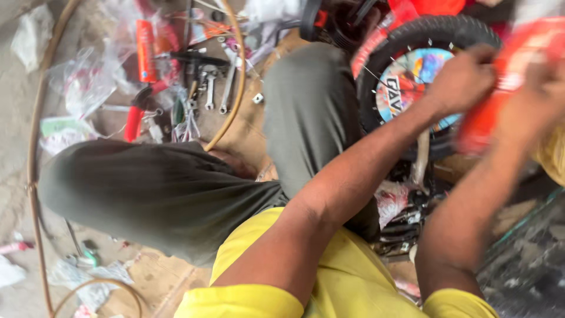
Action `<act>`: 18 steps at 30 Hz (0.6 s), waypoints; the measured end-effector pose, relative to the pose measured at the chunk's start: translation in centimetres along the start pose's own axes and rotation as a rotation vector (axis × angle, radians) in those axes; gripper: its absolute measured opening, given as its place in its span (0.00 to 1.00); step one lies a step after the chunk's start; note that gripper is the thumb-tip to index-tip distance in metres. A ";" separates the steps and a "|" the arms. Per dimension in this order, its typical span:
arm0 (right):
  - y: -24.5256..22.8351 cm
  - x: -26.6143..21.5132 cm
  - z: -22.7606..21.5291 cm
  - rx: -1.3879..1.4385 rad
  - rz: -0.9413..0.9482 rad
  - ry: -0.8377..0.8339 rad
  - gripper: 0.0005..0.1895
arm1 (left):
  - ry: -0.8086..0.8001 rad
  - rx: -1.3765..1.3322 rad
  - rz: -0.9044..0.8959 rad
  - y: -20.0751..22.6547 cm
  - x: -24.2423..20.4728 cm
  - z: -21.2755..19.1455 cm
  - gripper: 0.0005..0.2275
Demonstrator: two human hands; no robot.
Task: The person sits on the floor and unpacks a red plastic bicycle part from a clear plastic bag. They then pick up a metal bracket and a bolt, inserting the bolt into the bracket to begin assembly.
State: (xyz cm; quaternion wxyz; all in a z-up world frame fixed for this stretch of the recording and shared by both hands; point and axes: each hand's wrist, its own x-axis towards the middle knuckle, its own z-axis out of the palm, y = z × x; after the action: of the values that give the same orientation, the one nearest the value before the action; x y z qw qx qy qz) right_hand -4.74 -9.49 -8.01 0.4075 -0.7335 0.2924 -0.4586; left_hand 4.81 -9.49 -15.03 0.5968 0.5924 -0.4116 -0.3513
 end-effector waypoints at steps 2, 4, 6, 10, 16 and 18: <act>-2.0 0.0 1.2 0.044 0.015 -0.036 0.18 | -0.072 -0.248 0.136 1.7 -0.1 0.0 0.15; -3.9 0.5 4.3 0.068 -0.004 -0.120 0.16 | -0.162 -0.409 0.247 4.1 -0.4 -0.4 0.13; -6.1 2.3 8.7 0.086 -0.049 -0.236 0.15 | -0.220 -0.343 0.237 6.2 -0.9 -2.0 0.12; -10.4 5.2 16.7 0.089 -0.184 -0.474 0.12 | -0.167 -0.231 0.272 9.4 -1.2 -7.5 0.12; -18.0 5.7 25.9 0.063 -0.411 -0.747 0.08 | 0.255 -0.079 0.374 12.0 -2.7 -24.2 0.11; -19.8 6.0 27.6 0.042 -0.474 -0.795 0.08 | 0.442 -0.042 0.376 12.5 -4.9 -31.9 0.11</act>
State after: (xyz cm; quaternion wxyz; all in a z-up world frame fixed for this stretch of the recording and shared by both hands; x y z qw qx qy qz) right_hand 24.00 4.64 4.95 0.3866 -0.8907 -0.0717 -0.2283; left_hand 30.87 8.97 -1.61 0.7389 0.5554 -0.3667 -0.1054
